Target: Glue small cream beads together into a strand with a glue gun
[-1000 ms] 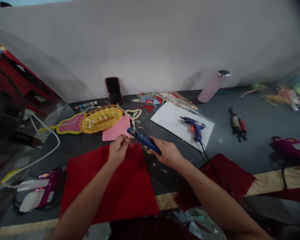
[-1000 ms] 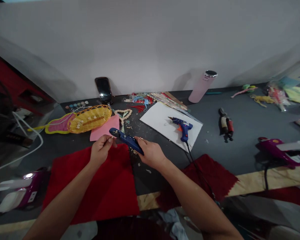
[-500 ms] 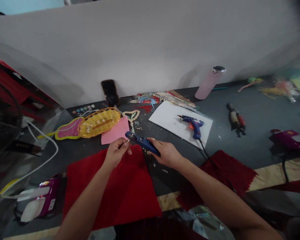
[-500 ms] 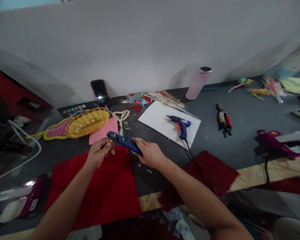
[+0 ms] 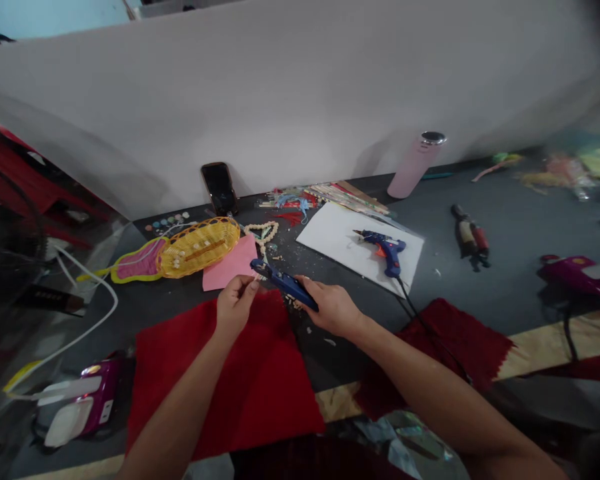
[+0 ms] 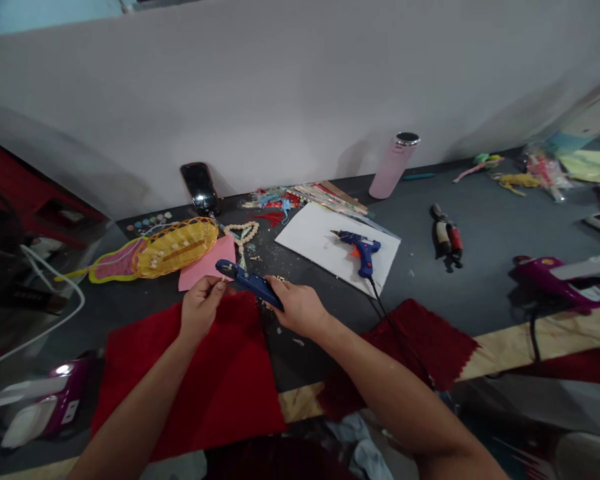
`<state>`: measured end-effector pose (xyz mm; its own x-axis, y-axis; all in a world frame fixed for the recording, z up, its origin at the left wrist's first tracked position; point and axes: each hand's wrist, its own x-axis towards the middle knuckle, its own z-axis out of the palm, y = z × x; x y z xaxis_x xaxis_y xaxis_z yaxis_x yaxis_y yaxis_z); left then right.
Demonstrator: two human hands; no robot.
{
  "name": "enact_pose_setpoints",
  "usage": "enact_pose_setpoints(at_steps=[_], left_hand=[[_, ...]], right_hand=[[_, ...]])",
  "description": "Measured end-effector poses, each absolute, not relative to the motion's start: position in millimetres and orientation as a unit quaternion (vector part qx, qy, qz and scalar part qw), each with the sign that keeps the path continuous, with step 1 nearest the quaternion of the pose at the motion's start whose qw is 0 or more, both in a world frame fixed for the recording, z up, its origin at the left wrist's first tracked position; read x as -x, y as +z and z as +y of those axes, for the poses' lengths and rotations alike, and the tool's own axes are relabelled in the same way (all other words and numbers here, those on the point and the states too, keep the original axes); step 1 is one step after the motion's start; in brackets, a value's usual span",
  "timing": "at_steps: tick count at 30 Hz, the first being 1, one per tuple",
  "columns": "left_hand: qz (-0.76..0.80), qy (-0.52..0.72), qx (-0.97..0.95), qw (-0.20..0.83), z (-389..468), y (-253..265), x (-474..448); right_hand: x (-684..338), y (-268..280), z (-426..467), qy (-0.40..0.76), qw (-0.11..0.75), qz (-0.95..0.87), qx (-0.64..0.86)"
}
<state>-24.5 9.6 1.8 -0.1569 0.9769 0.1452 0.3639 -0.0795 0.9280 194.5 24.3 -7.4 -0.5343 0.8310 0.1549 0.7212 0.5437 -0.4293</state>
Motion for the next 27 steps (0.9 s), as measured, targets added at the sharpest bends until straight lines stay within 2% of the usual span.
enact_pose_setpoints(at_steps=[6, 13, 18, 23, 27], left_hand=[[0.6, 0.438, -0.563, 0.363, 11, 5, 32], [0.504, 0.447, -0.493, 0.551, 16, 4, 39], [0.475, 0.44, -0.454, 0.612, 15, 8, 41], [0.483, 0.45, -0.45, 0.602, 14, 4, 40], [0.524, 0.456, -0.508, 0.509, 14, -2, 34]], right_hand=[[-198, -11, 27, 0.185, 0.189, -0.866, 0.425], [-198, -9, 28, 0.197, 0.191, -0.872, 0.405], [-197, -10, 26, 0.186, 0.182, -0.875, 0.408], [-195, -8, 21, 0.163, 0.159, -0.869, 0.439], [-193, -6, 21, 0.155, 0.143, -0.86, 0.465]])
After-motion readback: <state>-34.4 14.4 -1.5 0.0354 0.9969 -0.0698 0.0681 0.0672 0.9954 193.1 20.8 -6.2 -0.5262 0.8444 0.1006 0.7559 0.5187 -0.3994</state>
